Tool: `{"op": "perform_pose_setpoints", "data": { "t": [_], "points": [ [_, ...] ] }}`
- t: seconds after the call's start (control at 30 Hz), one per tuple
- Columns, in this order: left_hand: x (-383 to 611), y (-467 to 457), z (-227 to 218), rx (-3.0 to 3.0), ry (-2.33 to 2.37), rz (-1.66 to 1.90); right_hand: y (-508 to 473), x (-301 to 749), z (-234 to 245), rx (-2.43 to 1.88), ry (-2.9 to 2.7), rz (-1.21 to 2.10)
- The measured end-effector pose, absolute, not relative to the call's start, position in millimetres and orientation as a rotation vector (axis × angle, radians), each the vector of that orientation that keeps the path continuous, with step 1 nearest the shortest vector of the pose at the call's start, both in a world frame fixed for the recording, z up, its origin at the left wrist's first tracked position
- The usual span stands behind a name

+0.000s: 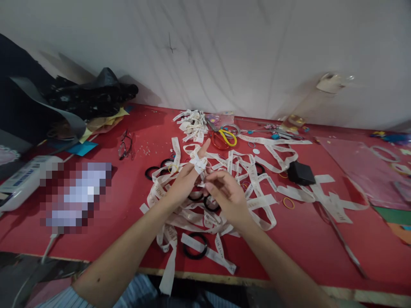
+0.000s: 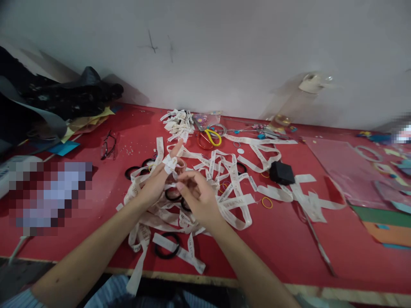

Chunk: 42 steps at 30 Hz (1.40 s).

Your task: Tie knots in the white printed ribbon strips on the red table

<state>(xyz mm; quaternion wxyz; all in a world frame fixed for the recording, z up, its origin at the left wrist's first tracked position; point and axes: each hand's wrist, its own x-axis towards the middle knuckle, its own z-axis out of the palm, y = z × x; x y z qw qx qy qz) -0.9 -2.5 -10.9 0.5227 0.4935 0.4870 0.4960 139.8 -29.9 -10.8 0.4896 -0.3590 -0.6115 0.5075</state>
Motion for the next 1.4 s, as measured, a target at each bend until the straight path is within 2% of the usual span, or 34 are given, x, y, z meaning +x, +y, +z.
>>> {"op": "perform_pose_setpoints", "data": {
  "t": [0.17, 0.37, 0.53, 0.9, 1.13, 1.4],
  "points": [
    [3, -7, -13, 1.343, 1.197, 1.108, -26, 139, -13, -1.094, -1.519, 0.840],
    [8, -13, -3, 1.442, 1.241, 1.063, -26, 141, -16, -1.072, -1.699, 0.396],
    [12, -14, -7, 1.551, 1.176, 1.126, -23, 141, -15, -1.017, -1.773, 0.192],
    [10, -14, -15, 1.766, 1.279, 1.142, -22, 140, -17, -0.977, -1.882, 0.119],
    [9, -11, -16, 1.659, 1.281, 1.110, -23, 140, -16, -1.005, -1.973, 0.225],
    [7, -10, -5, 1.475, 1.131, 1.042, -26, 138, -14, -1.109, -1.804, 0.404]
  ]
}}
